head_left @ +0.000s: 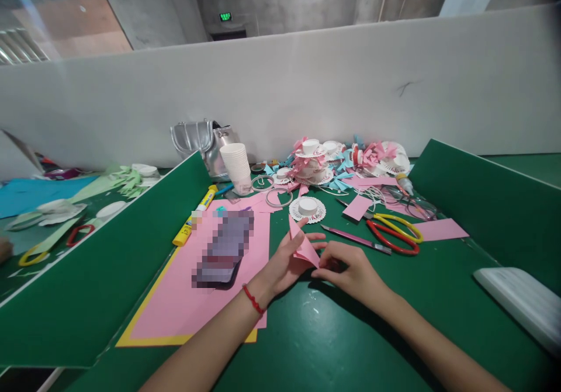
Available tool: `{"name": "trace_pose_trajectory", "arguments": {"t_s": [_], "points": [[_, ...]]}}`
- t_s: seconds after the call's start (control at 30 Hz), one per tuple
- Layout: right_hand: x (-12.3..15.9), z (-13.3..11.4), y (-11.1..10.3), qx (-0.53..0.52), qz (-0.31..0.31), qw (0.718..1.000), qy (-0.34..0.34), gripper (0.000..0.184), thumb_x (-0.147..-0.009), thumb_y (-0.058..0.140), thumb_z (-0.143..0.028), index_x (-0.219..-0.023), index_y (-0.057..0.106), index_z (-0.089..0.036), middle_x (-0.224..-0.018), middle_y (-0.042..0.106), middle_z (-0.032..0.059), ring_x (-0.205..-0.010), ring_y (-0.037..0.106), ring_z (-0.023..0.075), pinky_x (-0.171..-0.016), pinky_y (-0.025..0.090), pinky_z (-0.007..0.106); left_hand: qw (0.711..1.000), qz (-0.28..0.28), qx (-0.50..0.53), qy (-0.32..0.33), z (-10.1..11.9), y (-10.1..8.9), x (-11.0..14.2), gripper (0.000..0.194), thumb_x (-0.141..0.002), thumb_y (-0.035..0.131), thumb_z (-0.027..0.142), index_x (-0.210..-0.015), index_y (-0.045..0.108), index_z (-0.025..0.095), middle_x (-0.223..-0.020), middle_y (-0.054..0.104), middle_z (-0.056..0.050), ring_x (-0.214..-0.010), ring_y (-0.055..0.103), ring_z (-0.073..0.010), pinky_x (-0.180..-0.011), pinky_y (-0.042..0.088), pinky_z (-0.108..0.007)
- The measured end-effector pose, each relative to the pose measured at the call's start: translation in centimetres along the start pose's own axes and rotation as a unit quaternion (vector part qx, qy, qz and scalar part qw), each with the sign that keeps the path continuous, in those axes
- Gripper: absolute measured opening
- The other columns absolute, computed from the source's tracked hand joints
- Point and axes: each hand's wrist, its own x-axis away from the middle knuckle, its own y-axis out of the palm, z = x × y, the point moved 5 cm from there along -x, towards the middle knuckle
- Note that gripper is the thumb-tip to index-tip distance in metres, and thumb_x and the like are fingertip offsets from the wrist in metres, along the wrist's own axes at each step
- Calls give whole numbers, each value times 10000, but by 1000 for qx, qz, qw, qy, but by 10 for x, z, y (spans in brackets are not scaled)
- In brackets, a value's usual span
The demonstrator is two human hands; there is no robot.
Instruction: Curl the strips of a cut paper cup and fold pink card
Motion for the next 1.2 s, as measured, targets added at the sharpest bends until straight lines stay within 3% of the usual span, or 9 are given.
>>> {"name": "trace_pose_trajectory", "arguments": {"t_s": [0.23,0.43,0.53,0.63,0.8,0.97,1.2], "points": [[-1,4,-3,-25,7,999,47,222,-668,635,-383,-629,549,-183,-576,536,-10,-511,457,115,-470,353,225,1000,-21,4,4,0,-3,-2,670,-693,591,455,-1265,308,254,-970,584,-99,-906,567,-242,-739,439,-363],[-2,6,-5,-75,20,992,104,201,-676,624,-368,-653,563,-178,-552,525,-24,-466,432,97,-447,347,218,999,-40,22,-2,2,0,-1,585,-746,571,262,-1269,308,258,-960,601,-83,-892,578,-227,-755,438,-361],[-2,8,-6,-83,21,990,115,195,-670,631,-359,-686,568,-176,-544,516,-33,-460,430,92,-437,346,211,999,-45,20,-11,2,-1,-1,631,-677,556,108,-1259,343,224,-1004,608,-100,-917,579,-254,-762,440,-370],[-2,5,-10,-47,48,994,83,173,-668,637,-335,-718,575,-181,-563,514,-30,-469,425,94,-432,346,211,999,-46,-3,-8,2,-1,-3,669,-590,534,1,-1215,413,205,-1066,602,-108,-935,576,-266,-755,450,-357],[2,-6,-13,41,90,995,-29,78,-753,543,-235,-780,601,-191,-673,575,23,-523,475,110,-485,395,230,998,-29,-58,-3,0,2,-5,439,-652,600,38,-1065,540,173,-1135,574,-118,-982,560,-250,-742,469,-305],[4,-11,-6,108,36,990,-88,254,-809,443,-181,-1012,588,-223,-845,586,71,-677,541,141,-569,439,242,998,-25,-58,8,-2,2,-7,489,-673,624,75,-1130,490,188,-1097,600,-125,-924,593,-241,-742,480,-330],[5,-14,0,172,-26,977,-125,392,-783,401,-71,-1087,565,-257,-806,532,55,-692,526,138,-583,435,232,999,-17,-38,28,0,-3,-9,494,-707,584,92,-1173,453,193,-1120,583,-127,-959,578,-242,-786,475,-357]]}}
